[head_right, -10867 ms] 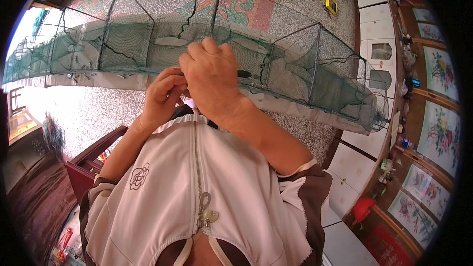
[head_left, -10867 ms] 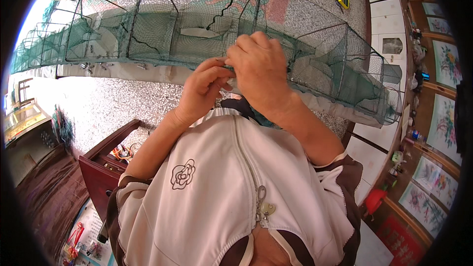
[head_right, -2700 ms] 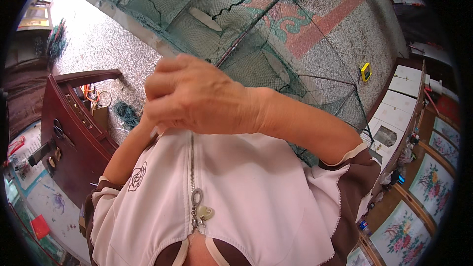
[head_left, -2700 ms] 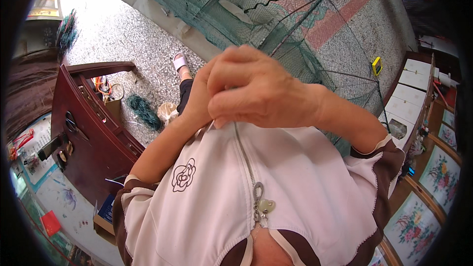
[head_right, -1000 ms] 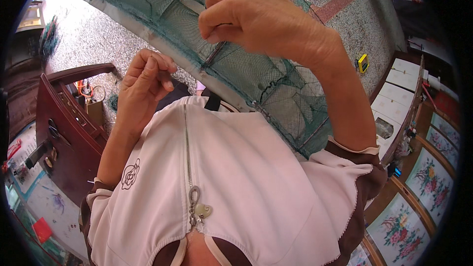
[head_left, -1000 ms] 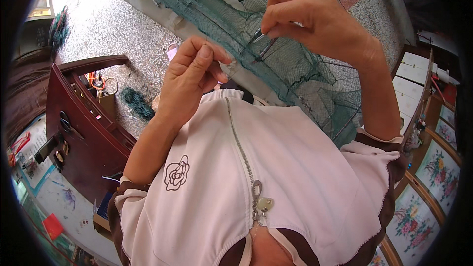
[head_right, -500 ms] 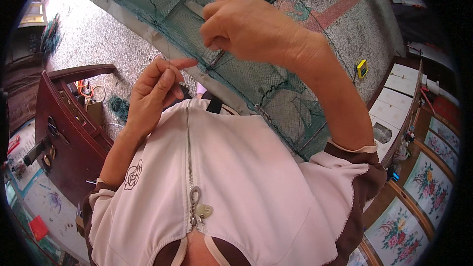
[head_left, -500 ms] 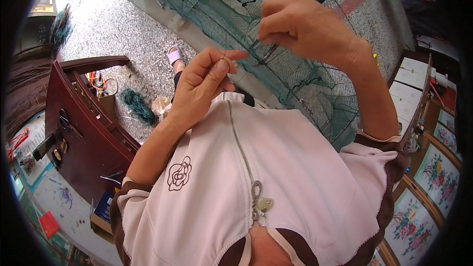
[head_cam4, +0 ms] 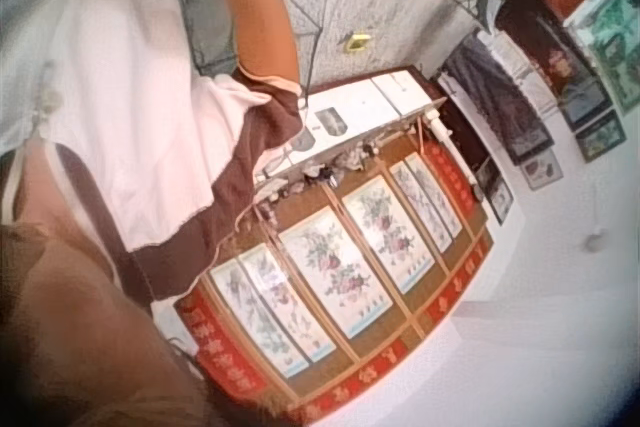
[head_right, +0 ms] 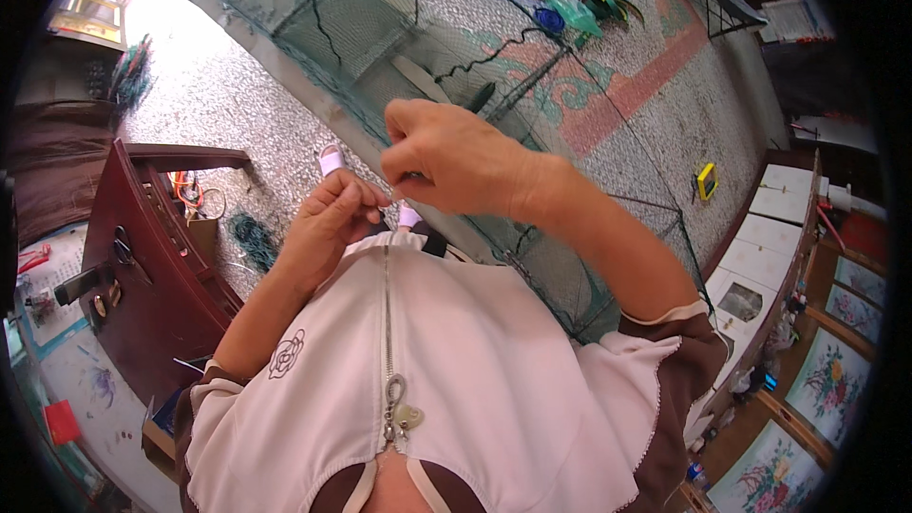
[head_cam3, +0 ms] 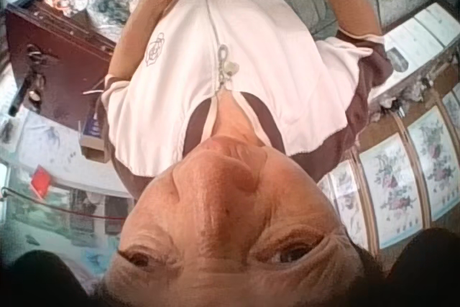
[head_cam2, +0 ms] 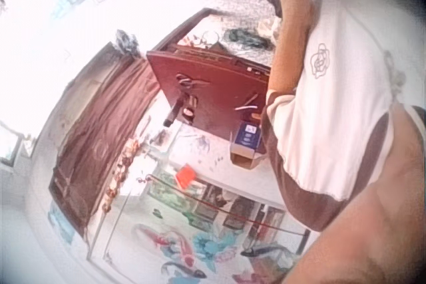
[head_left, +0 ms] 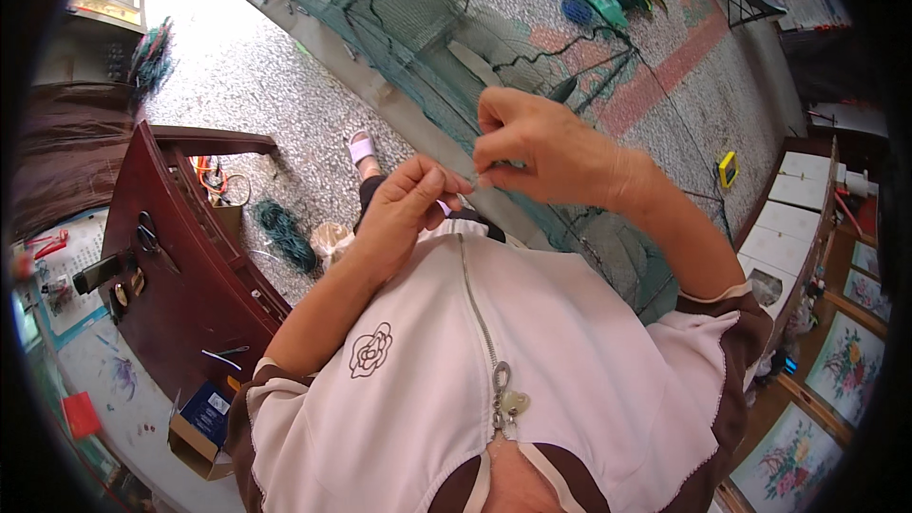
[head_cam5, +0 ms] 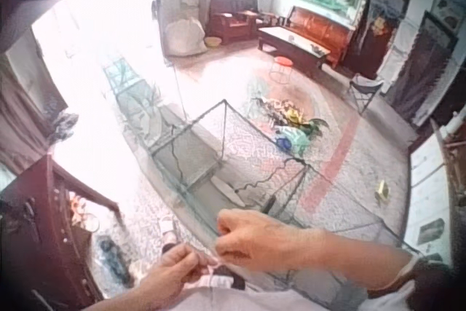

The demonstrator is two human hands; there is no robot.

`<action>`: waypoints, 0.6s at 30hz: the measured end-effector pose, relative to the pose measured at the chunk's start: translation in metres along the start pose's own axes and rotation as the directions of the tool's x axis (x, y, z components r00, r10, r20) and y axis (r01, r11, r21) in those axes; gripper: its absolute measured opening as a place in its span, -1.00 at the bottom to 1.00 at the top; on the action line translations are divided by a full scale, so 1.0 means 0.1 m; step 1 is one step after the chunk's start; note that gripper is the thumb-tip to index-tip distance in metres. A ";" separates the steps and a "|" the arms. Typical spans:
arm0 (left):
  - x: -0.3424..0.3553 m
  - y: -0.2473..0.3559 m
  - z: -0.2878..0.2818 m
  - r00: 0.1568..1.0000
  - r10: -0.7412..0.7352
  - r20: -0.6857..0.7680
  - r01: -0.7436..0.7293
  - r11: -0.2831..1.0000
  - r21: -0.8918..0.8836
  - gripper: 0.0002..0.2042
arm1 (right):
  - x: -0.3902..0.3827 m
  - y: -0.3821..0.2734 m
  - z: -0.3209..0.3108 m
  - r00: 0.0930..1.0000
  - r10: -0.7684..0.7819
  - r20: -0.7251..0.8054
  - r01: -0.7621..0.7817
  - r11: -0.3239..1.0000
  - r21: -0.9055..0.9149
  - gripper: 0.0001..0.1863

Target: The person repairs a green mesh fishing net by hand using a dark tool to thread and tie black cord through the mesh along a wire frame.

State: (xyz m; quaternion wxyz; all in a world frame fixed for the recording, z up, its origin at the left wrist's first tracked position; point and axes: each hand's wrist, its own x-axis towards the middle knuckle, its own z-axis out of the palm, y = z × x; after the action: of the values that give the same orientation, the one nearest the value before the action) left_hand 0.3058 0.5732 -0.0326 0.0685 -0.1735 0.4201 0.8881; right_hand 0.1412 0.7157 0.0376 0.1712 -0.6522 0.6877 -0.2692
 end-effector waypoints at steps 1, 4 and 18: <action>0.00 0.01 0.02 0.999 -0.007 -0.034 0.008 1.000 0.010 -0.83 | 0.01 -0.03 0.01 0.997 -0.060 -0.044 0.056 0.994 -0.095 -0.89; 0.04 0.06 -0.01 0.999 -0.053 0.007 0.051 0.990 0.131 -0.84 | 0.01 -0.21 0.05 0.973 -0.194 -0.126 0.175 0.974 -0.147 -0.90; 0.02 0.53 0.48 0.879 0.268 0.395 -0.474 0.383 0.793 -0.87 | 0.14 -0.58 -0.79 0.697 0.379 -0.609 0.381 0.525 0.761 -0.83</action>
State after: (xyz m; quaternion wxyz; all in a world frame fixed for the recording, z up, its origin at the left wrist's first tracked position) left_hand 0.2779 0.5760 0.0331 -0.0123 0.0757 0.8298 0.5528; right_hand 0.1406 0.7137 0.1367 0.1837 -0.3218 0.4724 -0.7997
